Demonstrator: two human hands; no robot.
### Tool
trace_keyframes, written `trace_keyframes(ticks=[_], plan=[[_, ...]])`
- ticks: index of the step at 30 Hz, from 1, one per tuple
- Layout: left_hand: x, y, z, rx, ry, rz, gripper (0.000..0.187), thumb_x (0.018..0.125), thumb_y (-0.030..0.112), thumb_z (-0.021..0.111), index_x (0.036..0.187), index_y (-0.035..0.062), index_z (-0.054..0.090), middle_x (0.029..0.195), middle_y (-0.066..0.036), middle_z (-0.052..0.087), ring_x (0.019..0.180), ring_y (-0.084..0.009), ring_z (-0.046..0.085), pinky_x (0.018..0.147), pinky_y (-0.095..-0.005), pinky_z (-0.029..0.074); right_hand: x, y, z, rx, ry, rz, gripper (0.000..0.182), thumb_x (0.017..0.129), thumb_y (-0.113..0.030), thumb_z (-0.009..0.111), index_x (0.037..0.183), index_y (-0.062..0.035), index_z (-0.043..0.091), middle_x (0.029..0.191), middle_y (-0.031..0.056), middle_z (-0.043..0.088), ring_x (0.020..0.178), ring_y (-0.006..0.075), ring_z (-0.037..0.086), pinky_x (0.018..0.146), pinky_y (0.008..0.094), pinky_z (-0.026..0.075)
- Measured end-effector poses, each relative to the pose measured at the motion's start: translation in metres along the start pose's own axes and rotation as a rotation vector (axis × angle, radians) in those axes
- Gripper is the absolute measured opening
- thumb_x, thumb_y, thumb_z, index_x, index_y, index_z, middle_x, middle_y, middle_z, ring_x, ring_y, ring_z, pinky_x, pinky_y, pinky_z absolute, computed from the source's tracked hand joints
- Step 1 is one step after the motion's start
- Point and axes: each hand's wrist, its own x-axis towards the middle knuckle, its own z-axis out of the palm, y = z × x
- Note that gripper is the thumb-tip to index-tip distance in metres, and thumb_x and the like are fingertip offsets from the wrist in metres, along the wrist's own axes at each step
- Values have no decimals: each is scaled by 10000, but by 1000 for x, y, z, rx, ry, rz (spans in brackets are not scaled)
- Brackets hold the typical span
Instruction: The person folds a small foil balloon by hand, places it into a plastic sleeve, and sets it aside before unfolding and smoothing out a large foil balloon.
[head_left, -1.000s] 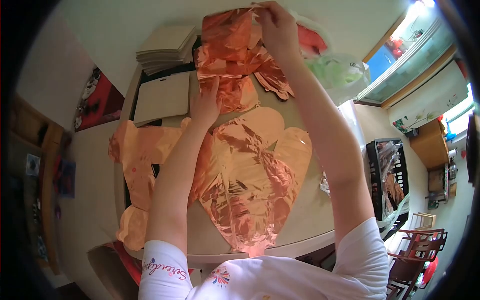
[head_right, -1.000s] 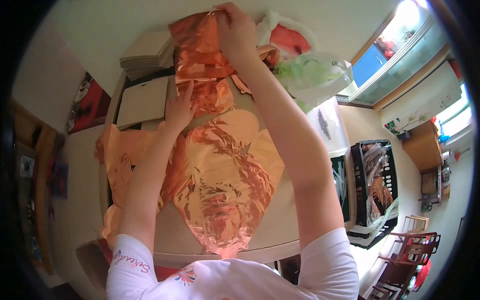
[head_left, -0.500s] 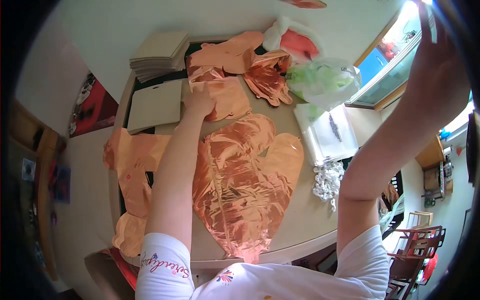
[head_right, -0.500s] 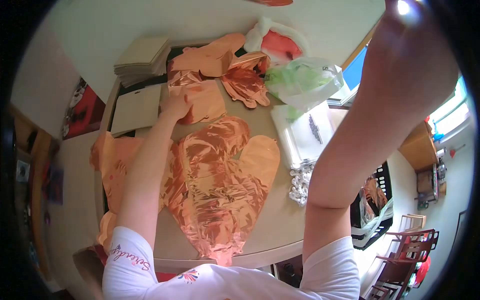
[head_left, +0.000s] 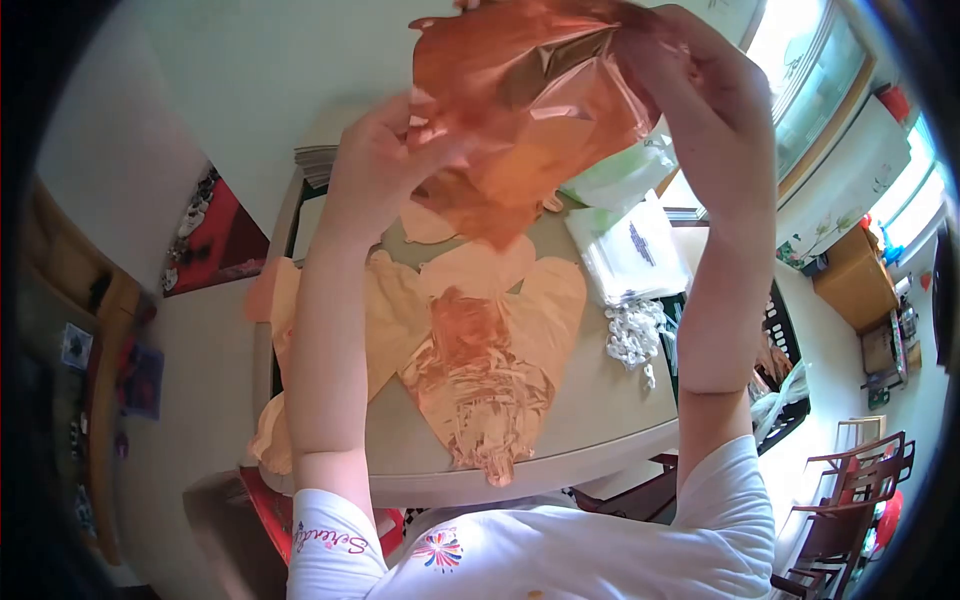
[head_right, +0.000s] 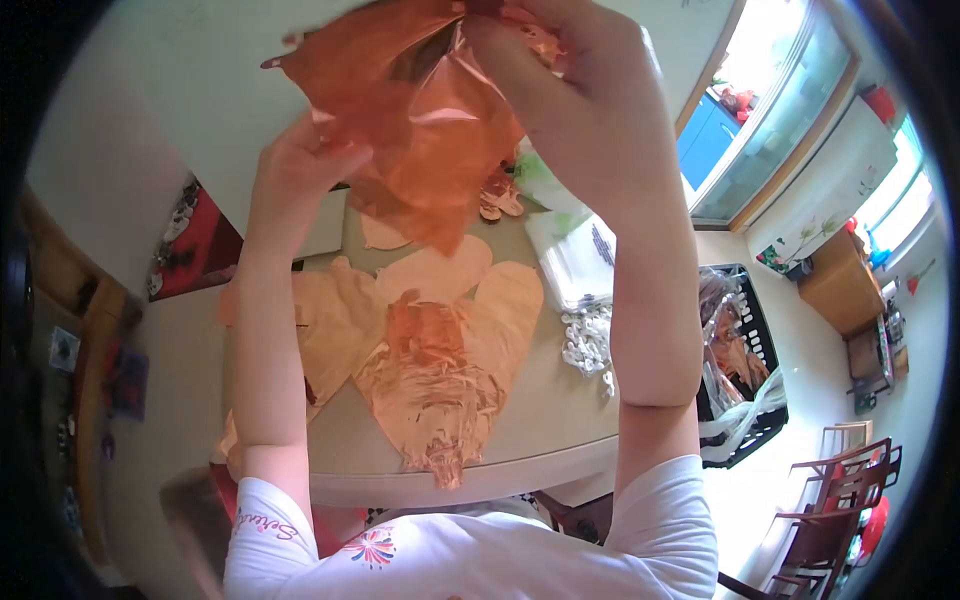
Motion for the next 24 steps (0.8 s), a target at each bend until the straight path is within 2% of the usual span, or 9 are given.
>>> trace_keyframes(ticks=[5, 8, 9, 13, 16, 19, 20, 22, 24], plan=[[-30, 39, 4, 67, -166, -215, 175, 859, 107, 680, 992, -8, 689, 923, -48, 696, 806, -83, 636, 722, -230, 498, -7, -23, -8, -252, 31, -6, 137, 884, -87, 638, 983, 1, 671, 804, 1, 641, 699, 51, 538, 657, 211, 434], [-52, 49, 11, 95, -165, -99, 209, 863, 118, 680, 1031, -6, 682, 936, -53, 696, 820, -73, 627, 737, -233, 490, -11, -39, -10, -230, -30, 124, 232, 846, -191, 687, 943, 20, 677, 768, 32, 665, 685, 55, 544, 628, 251, 458], [-54, 53, 9, 111, -182, -249, 232, 867, 124, 668, 1065, 2, 682, 983, -26, 689, 888, -85, 596, 830, -234, 443, -13, -38, -9, -185, -44, 127, 227, 850, -188, 683, 938, 20, 676, 760, 33, 660, 683, 53, 540, 632, 244, 458], [-74, 71, 22, 31, -83, -263, 235, 881, 151, 664, 1052, -8, 682, 877, -15, 674, 800, -65, 605, 739, -233, 482, -21, -51, -2, -201, -66, 74, 219, 872, -188, 691, 991, -4, 686, 777, -6, 622, 648, 50, 530, 582, 203, 401], [-81, 79, 26, 49, -22, -257, 222, 890, 171, 655, 1020, -5, 693, 834, -4, 672, 763, -61, 600, 711, -222, 479, -33, -65, 10, -11, -65, 141, 177, 917, -58, 602, 1073, 12, 647, 910, 19, 660, 849, 47, 555, 769, 191, 438], [-83, 70, 25, 66, 11, -247, 237, 894, 197, 655, 1022, 2, 695, 815, 1, 672, 726, -52, 590, 675, -209, 467, -74, -22, 11, -73, -119, 337, 391, 803, -254, 723, 1115, -34, 638, 894, 47, 674, 771, 147, 596, 694, 301, 482], [-82, 62, 24, 81, 6, -188, 249, 894, 215, 657, 1033, 11, 695, 818, 8, 672, 712, -46, 582, 658, -207, 456, -105, 27, 3, -455, -497, 339, 520, 764, -277, 749, 1210, -62, 591, 1054, 62, 662, 946, 209, 613, 817, 326, 480], [-80, 51, 22, 122, -10, -69, 275, 895, 250, 662, 1053, 27, 696, 823, 23, 673, 683, -35, 568, 625, -202, 434, -127, 21, 28, -278, -1065, 451, 549, 718, -260, 775, 1200, -70, 595, 1204, 78, 623, 1091, 234, 591, 943, 334, 445], [-81, 48, 23, 161, -44, -88, 282, 897, 238, 658, 1065, 14, 688, 854, 24, 682, 725, -45, 581, 662, -209, 448, -181, 77, 55, -133, -999, 523, 495, 738, -216, 751, 1186, -63, 605, 1176, 117, 635, 1078, 270, 597, 926, 361, 456]])
